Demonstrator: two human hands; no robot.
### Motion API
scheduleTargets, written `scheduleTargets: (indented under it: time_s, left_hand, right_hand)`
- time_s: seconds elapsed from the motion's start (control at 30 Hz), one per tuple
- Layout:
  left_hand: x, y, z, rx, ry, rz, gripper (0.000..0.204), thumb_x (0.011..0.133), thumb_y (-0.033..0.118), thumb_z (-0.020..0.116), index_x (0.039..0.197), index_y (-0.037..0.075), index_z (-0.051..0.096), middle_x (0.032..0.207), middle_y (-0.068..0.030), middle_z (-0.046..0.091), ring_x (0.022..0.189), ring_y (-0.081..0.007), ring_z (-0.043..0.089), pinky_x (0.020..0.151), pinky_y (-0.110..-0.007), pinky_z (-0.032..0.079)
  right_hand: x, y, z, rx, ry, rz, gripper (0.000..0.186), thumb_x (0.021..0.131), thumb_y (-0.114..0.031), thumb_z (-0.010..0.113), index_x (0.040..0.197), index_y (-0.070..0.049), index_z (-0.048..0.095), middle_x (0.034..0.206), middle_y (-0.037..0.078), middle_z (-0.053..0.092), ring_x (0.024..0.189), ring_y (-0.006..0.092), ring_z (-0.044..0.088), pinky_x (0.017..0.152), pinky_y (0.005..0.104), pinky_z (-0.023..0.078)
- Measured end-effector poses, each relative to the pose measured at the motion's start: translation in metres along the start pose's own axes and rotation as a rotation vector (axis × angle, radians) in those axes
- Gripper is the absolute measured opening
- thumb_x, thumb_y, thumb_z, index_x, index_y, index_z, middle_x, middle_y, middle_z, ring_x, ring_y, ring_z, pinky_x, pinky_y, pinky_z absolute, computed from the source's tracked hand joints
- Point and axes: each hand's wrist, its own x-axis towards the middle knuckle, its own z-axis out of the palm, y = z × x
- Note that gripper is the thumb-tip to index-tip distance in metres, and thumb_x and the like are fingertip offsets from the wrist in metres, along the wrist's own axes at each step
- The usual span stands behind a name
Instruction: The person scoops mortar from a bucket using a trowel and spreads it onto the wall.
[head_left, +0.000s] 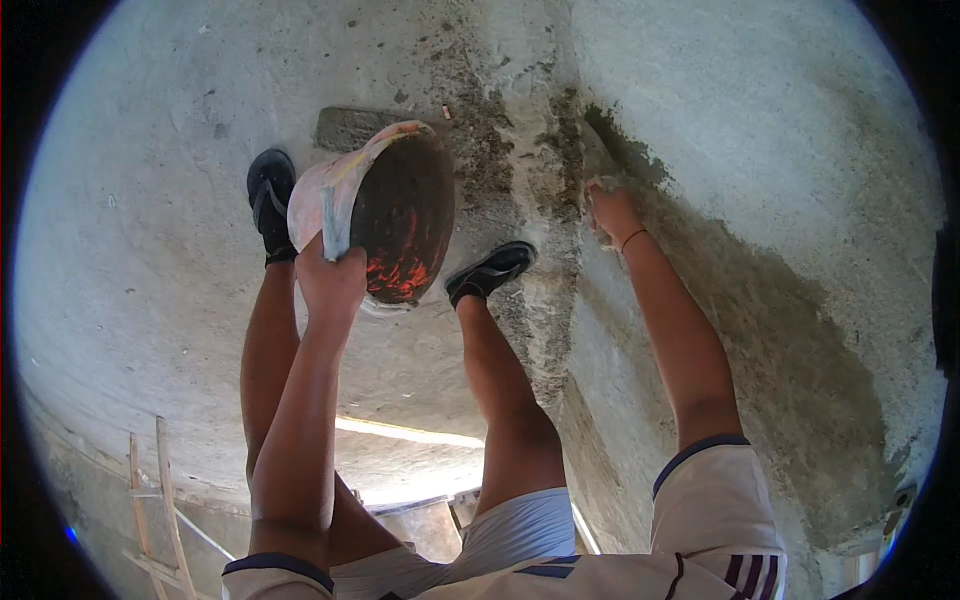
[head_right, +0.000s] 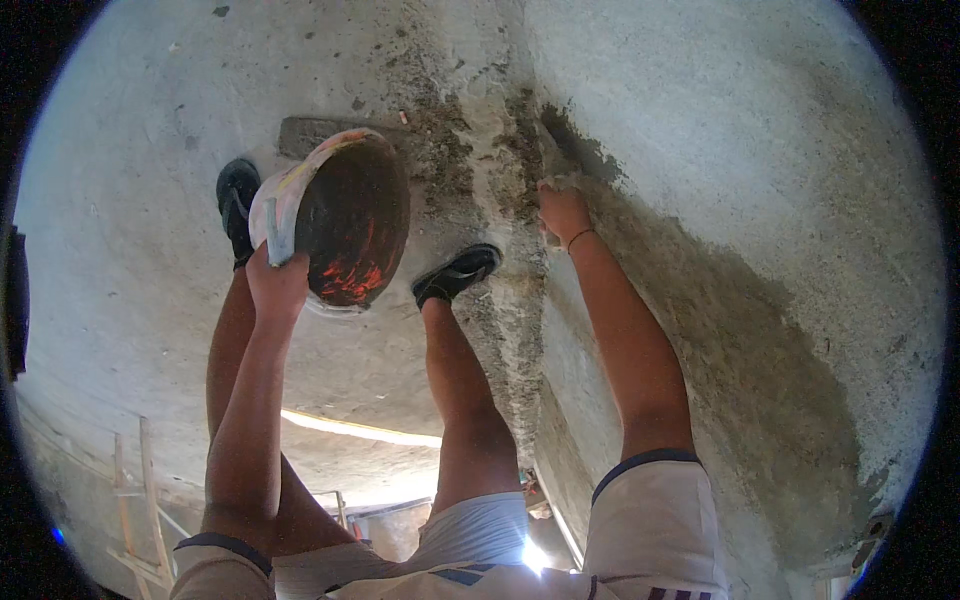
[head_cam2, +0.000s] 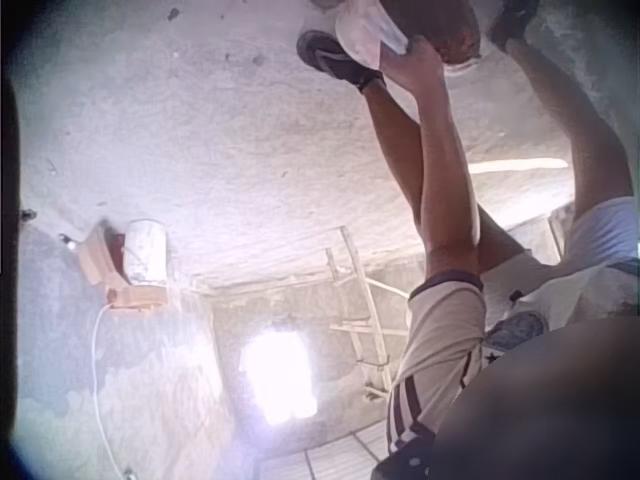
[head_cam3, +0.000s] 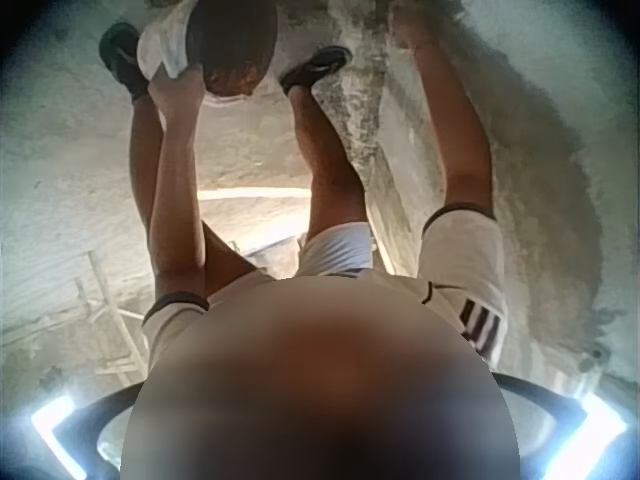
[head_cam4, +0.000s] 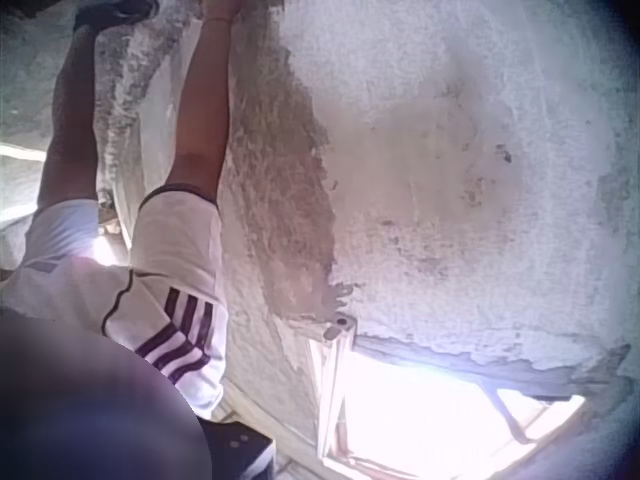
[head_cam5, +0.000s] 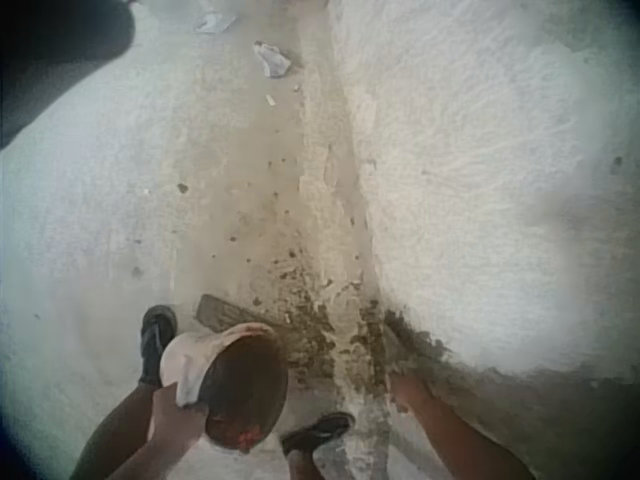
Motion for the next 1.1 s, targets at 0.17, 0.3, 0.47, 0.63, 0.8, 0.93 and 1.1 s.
scheduleTargets:
  time_s: [0.17, 0.3, 0.47, 0.63, 0.8, 0.93, 1.1]
  left_hand:
    - [-0.001, -0.009, -0.005, -0.021, 0.049, 0.024, 0.030, 0.067, 0.008, 0.054, 0.093, -0.004, 0.063, 0.070, -0.0181, 0.064, 0.065, -0.0263, 0.063, 0.066, -0.035, 0.049]
    - [0.001, -0.001, 0.012, -0.068, 0.030, 0.019, 0.029, 0.067, 0.008, 0.054, 0.093, -0.004, 0.062, 0.070, -0.0180, 0.063, 0.065, -0.0258, 0.063, 0.066, -0.034, 0.048]
    - [-0.003, -0.004, 0.000, -0.037, 0.000, -0.103, 0.028, 0.067, 0.008, 0.054, 0.091, -0.004, 0.063, 0.068, -0.0168, 0.062, 0.062, -0.0215, 0.060, 0.063, -0.034, 0.047]
    - [-0.004, -0.002, -0.002, -0.093, -0.006, -0.143, 0.027, 0.067, 0.008, 0.054, 0.089, -0.005, 0.063, 0.066, -0.0152, 0.061, 0.060, -0.0215, 0.058, 0.062, -0.034, 0.046]
    - [-0.003, 0.000, -0.002, -0.087, 0.020, -0.092, 0.028, 0.067, 0.008, 0.054, 0.090, -0.004, 0.063, 0.066, -0.0156, 0.061, 0.059, -0.0239, 0.058, 0.062, -0.034, 0.046]
    - [0.001, -0.007, -0.006, -0.073, 0.037, -0.051, 0.031, 0.067, 0.009, 0.054, 0.093, -0.004, 0.063, 0.070, -0.0179, 0.063, 0.064, -0.0262, 0.063, 0.065, -0.034, 0.048]
    - [0.000, -0.004, -0.005, -0.039, 0.020, -0.067, 0.031, 0.067, 0.010, 0.055, 0.094, -0.004, 0.063, 0.072, -0.0184, 0.064, 0.066, -0.0267, 0.064, 0.066, -0.034, 0.048]
  right_hand:
    - [-0.005, -0.044, -0.004, 0.087, -0.139, 0.333, 0.044, 0.098, -0.035, 0.042, 0.104, 0.005, 0.059, 0.069, 0.012, 0.062, 0.063, 0.0228, 0.063, 0.063, 0.0391, 0.054]
    - [0.037, 0.012, -0.007, -0.019, 0.007, 0.148, 0.037, 0.097, -0.033, 0.046, 0.100, 0.000, 0.062, 0.071, 0.012, 0.060, 0.060, 0.0218, 0.060, 0.063, 0.0390, 0.051]
    - [0.001, -0.030, -0.007, 0.831, 0.056, 0.139, 0.037, 0.095, -0.033, 0.049, 0.088, 0.001, 0.061, 0.070, 0.010, 0.058, 0.058, 0.0198, 0.058, 0.052, 0.0370, 0.046]
    - [-0.034, -0.079, -0.029, 0.535, 0.182, 0.148, 0.033, 0.092, -0.034, 0.055, 0.094, 0.000, 0.058, 0.067, 0.008, 0.055, 0.050, 0.0190, 0.051, 0.049, 0.0371, 0.041]
    - [-0.033, -0.043, -0.037, 0.209, 0.044, 0.138, 0.045, 0.093, -0.039, 0.053, 0.084, 0.005, 0.059, 0.065, 0.007, 0.057, 0.053, 0.0205, 0.055, 0.048, 0.0414, 0.046]
    - [-0.038, -0.042, -0.030, 0.433, 0.024, 0.290, 0.036, 0.094, -0.036, 0.052, 0.083, -0.002, 0.055, 0.065, 0.006, 0.054, 0.052, 0.0188, 0.051, 0.048, 0.0366, 0.039]
    - [-0.047, -0.056, -0.042, 0.703, 0.063, 0.254, 0.036, 0.094, -0.037, 0.052, 0.081, -0.003, 0.052, 0.065, 0.006, 0.053, 0.051, 0.0180, 0.049, 0.047, 0.0364, 0.039]
